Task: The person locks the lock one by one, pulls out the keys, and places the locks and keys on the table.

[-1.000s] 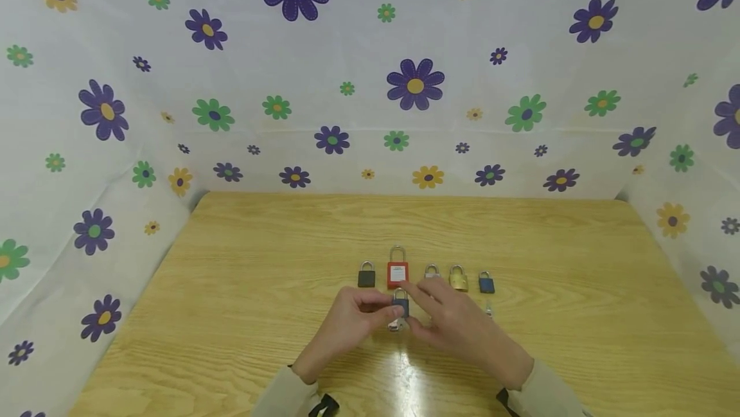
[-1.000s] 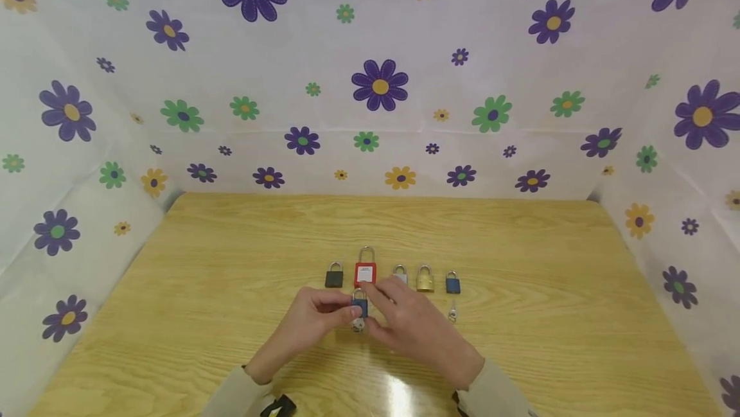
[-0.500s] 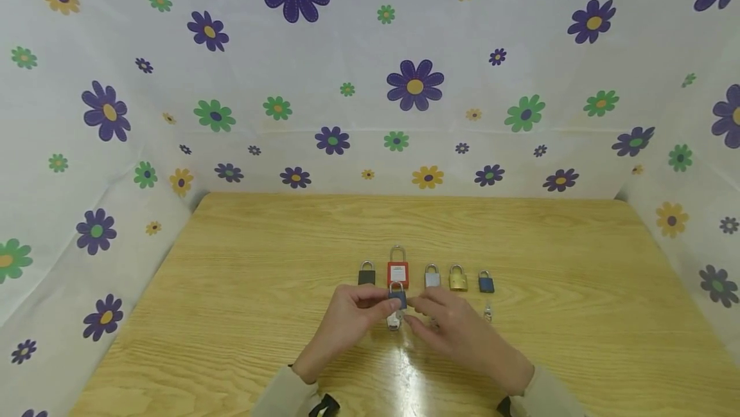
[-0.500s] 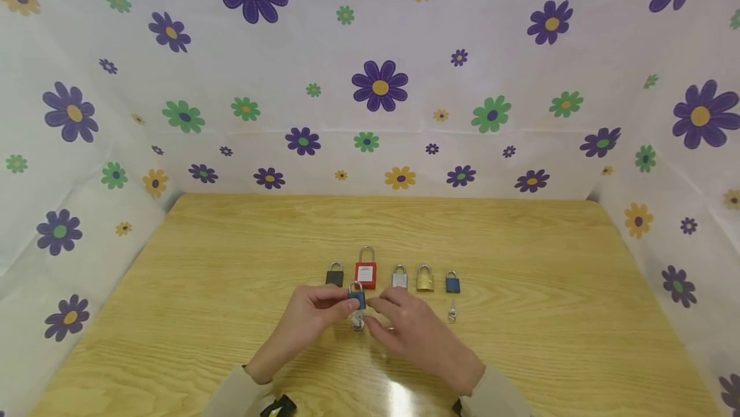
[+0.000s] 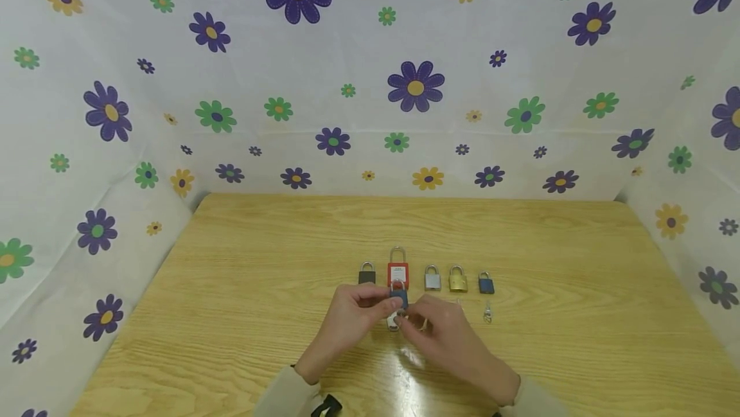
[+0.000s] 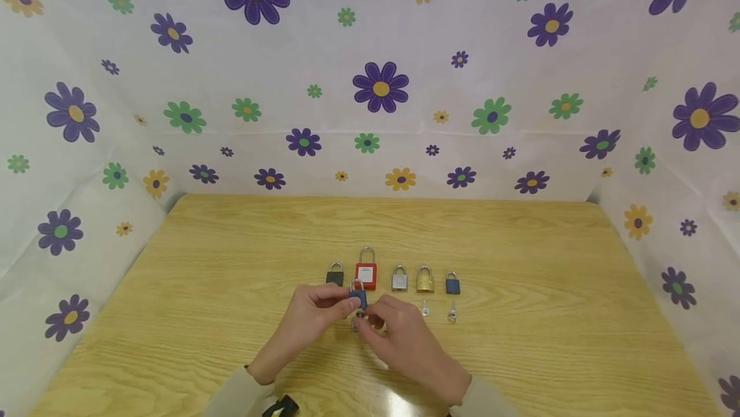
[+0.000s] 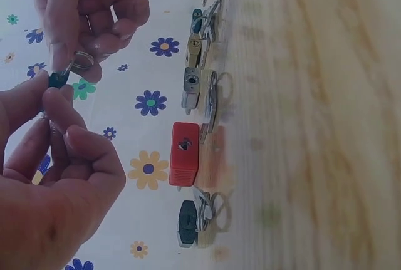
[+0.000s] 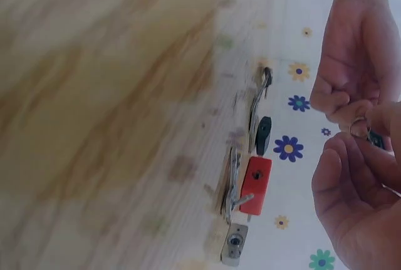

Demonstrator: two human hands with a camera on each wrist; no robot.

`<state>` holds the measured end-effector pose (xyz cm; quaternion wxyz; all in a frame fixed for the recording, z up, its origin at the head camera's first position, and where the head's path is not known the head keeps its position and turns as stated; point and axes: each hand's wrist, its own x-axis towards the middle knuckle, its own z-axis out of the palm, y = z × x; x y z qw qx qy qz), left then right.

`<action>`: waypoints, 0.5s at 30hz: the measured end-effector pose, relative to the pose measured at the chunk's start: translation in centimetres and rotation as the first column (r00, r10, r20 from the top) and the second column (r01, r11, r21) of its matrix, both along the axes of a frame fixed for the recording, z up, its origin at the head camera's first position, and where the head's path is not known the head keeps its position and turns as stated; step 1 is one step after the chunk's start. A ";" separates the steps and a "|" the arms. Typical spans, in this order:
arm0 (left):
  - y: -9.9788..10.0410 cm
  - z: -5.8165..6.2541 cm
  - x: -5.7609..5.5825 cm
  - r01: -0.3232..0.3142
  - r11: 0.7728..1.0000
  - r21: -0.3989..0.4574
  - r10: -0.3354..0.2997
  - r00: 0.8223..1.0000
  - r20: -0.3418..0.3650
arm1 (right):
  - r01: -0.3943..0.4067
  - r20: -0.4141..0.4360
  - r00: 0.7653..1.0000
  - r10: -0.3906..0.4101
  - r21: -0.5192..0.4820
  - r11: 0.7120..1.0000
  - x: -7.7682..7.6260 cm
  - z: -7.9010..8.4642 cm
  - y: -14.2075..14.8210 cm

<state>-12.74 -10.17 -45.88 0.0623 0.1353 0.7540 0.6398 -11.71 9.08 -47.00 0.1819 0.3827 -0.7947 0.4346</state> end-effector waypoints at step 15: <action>0.1 -0.2 0.1 0.002 1.000 0.005 -0.002 1.000 0.015 | -0.074 0.140 0.987 0.073 0.002 0.997 -0.1 0.3 0.0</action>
